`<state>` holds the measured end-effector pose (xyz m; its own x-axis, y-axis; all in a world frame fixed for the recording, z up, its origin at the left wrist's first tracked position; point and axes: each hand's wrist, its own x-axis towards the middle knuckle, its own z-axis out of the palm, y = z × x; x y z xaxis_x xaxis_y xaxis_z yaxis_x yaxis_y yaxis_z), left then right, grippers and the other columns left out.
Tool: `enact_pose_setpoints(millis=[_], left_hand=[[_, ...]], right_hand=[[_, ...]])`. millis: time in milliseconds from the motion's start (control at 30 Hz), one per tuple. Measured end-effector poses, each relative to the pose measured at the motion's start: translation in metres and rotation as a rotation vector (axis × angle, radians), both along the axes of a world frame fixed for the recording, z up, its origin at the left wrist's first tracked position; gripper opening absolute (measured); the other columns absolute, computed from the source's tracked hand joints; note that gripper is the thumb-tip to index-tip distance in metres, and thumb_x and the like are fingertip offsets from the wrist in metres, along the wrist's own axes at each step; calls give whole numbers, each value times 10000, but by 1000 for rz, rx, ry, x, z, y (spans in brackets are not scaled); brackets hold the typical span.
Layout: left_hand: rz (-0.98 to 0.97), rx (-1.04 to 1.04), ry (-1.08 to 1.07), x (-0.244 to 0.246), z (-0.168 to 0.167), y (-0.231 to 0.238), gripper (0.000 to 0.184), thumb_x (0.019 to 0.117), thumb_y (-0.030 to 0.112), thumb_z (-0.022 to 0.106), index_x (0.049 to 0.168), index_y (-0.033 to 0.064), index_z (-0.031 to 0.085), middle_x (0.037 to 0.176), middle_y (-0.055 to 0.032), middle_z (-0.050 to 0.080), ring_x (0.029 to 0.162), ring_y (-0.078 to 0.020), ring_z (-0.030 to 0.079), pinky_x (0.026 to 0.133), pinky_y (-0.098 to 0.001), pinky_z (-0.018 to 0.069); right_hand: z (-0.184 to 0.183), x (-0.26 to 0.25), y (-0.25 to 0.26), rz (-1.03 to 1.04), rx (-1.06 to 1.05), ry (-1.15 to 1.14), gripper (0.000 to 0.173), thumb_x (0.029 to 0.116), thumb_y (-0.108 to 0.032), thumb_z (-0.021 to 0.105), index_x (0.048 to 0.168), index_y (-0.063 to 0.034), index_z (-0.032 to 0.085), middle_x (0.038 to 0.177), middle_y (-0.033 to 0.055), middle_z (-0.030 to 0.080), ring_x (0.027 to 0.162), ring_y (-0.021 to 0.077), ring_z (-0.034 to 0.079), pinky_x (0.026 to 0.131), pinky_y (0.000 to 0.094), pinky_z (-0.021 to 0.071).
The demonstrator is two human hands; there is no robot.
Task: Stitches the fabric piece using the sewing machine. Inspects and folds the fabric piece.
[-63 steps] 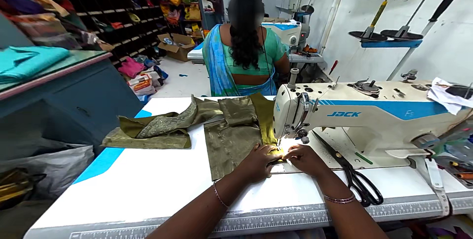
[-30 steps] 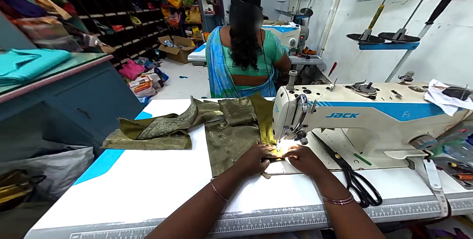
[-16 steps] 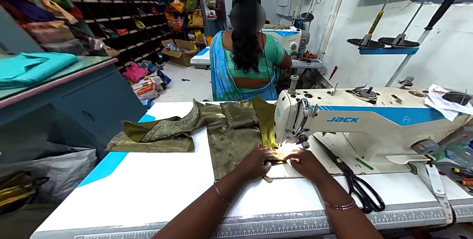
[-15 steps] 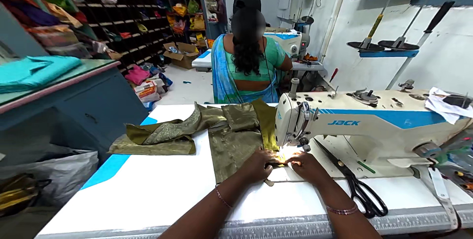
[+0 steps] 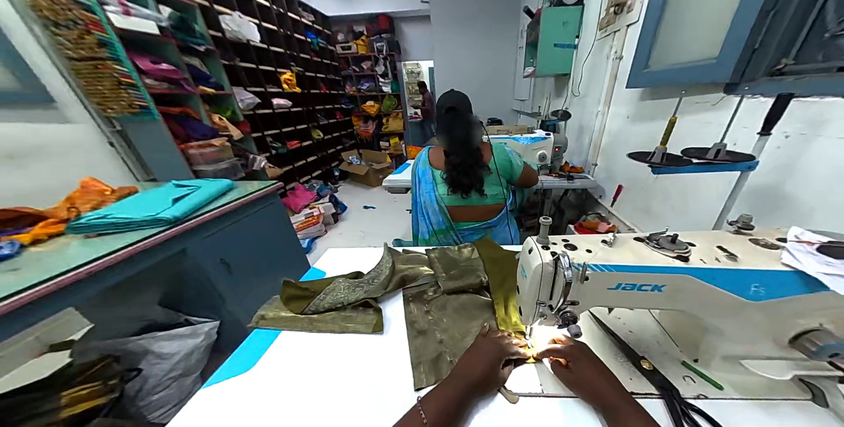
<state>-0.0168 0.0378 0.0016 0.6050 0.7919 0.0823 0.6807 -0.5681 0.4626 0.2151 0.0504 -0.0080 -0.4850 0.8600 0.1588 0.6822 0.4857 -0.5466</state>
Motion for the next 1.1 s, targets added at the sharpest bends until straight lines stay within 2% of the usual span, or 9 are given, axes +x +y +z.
enact_pose_setpoints(millis=[67, 133, 233, 333, 400, 733, 833, 933, 1100], left_hand=[[-48, 74, 49, -1, 1, -1, 344, 1023, 86, 536, 1329, 113, 691, 1436, -82, 622, 1433, -274, 481, 1246, -604, 152], [-104, 199, 48, -3, -4, 1, 317, 1038, 89, 514, 1281, 89, 718, 1376, -90, 666, 1375, -276, 548, 1235, -567, 224], [-144, 271, 53, -3, -5, 3, 331, 1018, 9, 496, 1230, 69, 742, 1325, -99, 697, 1324, -280, 593, 1210, -511, 298], [-92, 191, 51, -3, -5, 3, 319, 1036, 79, 506, 1257, 98, 735, 1351, -87, 683, 1326, -260, 585, 1187, -483, 328], [-50, 96, 9, -5, -4, 4, 341, 1004, 39, 520, 1263, 101, 733, 1381, -77, 665, 1360, -261, 552, 1174, -495, 340], [-61, 46, 3, -7, -2, 3, 424, 941, 9, 542, 1280, 174, 735, 1417, -70, 629, 1409, -263, 486, 1205, -524, 270], [-50, 34, -20, -7, -3, 3, 401, 953, 26, 546, 1264, 180, 745, 1413, -72, 629, 1406, -267, 488, 1224, -545, 242], [-49, 23, -43, -7, -5, 4, 409, 954, 26, 531, 1264, 182, 746, 1408, -70, 632, 1401, -268, 494, 1226, -553, 235], [-44, 7, -77, -8, -5, 7, 407, 960, 19, 517, 1257, 172, 749, 1401, -73, 634, 1405, -271, 490, 1247, -547, 205]], right_hand=[[-2, 0, 0, 12, 21, -13, 318, 943, -45, 518, 1112, -67, 787, 1119, 198, 699, 1053, 319, 662, 967, 453, 510], [-3, 1, 0, 30, 37, -23, 309, 948, -45, 518, 1099, -53, 788, 1098, 195, 704, 1035, 323, 668, 953, 456, 516], [-5, 1, -1, 37, 46, -19, 309, 948, -51, 519, 1090, -54, 794, 1056, 184, 706, 1002, 310, 667, 929, 449, 518], [-4, 2, -1, 46, 41, -20, 289, 944, -55, 538, 1078, -46, 794, 1040, 181, 706, 987, 307, 665, 918, 447, 520], [-4, 3, -2, 63, 42, 0, 263, 937, -56, 555, 1040, -31, 796, 1011, 176, 706, 963, 299, 664, 901, 442, 522], [-9, 8, -1, 131, 76, 65, 243, 917, -82, 566, 959, -39, 801, 934, 136, 702, 881, 239, 658, 825, 390, 534], [-6, 9, -3, 118, 60, 95, 236, 921, -74, 566, 938, -15, 794, 939, 163, 707, 863, 247, 657, 803, 386, 536], [-6, 13, -4, -3, 97, 158, 205, 869, -36, 573, 883, 13, 772, 919, 180, 703, 824, 242, 643, 764, 373, 524], [10, 15, 0, -416, -15, 99, 193, 963, -37, 565, 979, 52, 736, 1027, 205, 679, 947, 310, 646, 899, 467, 504]])
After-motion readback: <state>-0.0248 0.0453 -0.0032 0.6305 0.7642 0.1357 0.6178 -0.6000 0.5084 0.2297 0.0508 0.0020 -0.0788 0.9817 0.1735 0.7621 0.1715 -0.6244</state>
